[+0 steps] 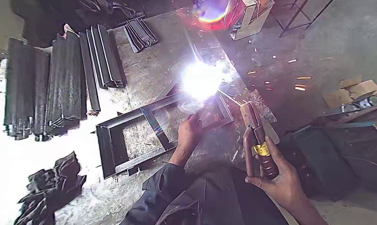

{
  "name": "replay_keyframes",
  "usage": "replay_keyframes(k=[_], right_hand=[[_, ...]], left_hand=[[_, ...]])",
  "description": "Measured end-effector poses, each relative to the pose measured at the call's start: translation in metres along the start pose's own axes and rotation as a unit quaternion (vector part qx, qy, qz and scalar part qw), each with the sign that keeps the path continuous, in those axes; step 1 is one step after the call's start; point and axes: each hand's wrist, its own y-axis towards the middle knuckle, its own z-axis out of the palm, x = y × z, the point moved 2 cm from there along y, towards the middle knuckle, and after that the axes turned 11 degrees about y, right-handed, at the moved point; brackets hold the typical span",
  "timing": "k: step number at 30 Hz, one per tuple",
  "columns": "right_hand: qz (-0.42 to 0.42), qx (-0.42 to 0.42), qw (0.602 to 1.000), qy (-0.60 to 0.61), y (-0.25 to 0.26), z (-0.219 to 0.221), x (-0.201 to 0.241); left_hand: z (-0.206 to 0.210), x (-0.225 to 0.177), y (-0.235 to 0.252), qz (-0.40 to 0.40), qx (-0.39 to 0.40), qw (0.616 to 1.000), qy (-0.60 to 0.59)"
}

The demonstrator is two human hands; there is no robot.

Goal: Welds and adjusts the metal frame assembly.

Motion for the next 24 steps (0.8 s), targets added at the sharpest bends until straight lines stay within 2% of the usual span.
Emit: replay_keyframes(k=[11,17,24], right_hand=[[-0.016,0.000,0.999,-0.028,0.001,0.001,0.000],[-0.008,-0.011,1.000,0.011,-0.002,-0.007,0.004],[-0.032,-0.027,0.997,0.069,0.003,-0.028,0.005]], left_hand=[[0.000,0.000,0.000,-0.006,-0.005,1.000,0.001],[0.000,0.003,-0.002,-0.018,0.011,0.999,-0.030],[-0.001,-0.005,0.001,-0.031,-0.009,0.998,0.045]])
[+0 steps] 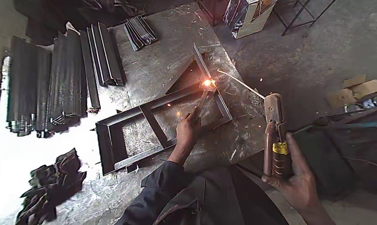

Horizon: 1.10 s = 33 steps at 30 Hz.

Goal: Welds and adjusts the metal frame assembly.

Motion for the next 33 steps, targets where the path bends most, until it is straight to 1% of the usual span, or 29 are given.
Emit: replay_keyframes(k=[4,8,11,13,15,18,20,22,24,26,29,30,33], right_hand=[[-0.019,0.000,1.000,0.002,0.003,-0.006,-0.005],[-0.036,-0.011,0.999,0.006,0.007,-0.016,-0.001],[-0.041,-0.016,0.999,0.005,0.001,-0.031,0.001],[-0.041,-0.018,0.999,-0.002,-0.006,-0.041,0.001],[-0.028,-0.036,0.999,-0.001,-0.017,-0.049,0.001],[-0.007,-0.060,0.998,0.032,-0.033,-0.054,0.001],[0.010,-0.082,0.995,0.048,-0.047,-0.048,0.001],[0.028,-0.117,0.991,0.059,-0.064,-0.033,0.004],[0.046,-0.146,0.986,0.065,-0.077,-0.014,0.008],[0.067,-0.171,0.981,0.057,-0.088,0.004,0.015],[0.091,-0.197,0.976,0.025,-0.104,0.028,0.030],[0.094,-0.198,0.976,0.010,-0.106,0.034,0.038],[0.091,-0.182,0.976,-0.082,-0.102,0.041,0.071]], left_hand=[[-0.001,-0.004,-0.001,-0.022,0.019,0.999,0.024],[-0.010,-0.011,0.000,-0.051,0.063,0.996,0.045],[-0.015,-0.009,0.002,-0.050,0.099,0.994,0.023],[-0.027,-0.002,0.006,-0.030,0.099,0.995,-0.009],[-0.051,0.009,0.009,0.018,0.100,0.994,-0.026],[-0.090,0.029,0.032,0.070,0.143,0.987,-0.022],[-0.106,0.051,0.051,0.160,0.149,0.975,-0.026],[-0.119,0.056,0.071,0.244,0.169,0.955,-0.016],[-0.121,0.053,0.092,0.307,0.208,0.929,0.020],[-0.107,0.047,0.112,0.372,0.234,0.895,0.071],[-0.085,0.029,0.132,0.482,0.261,0.832,0.092],[-0.083,0.024,0.137,0.504,0.267,0.816,0.097],[-0.087,0.015,0.148,0.519,0.273,0.795,0.151]])
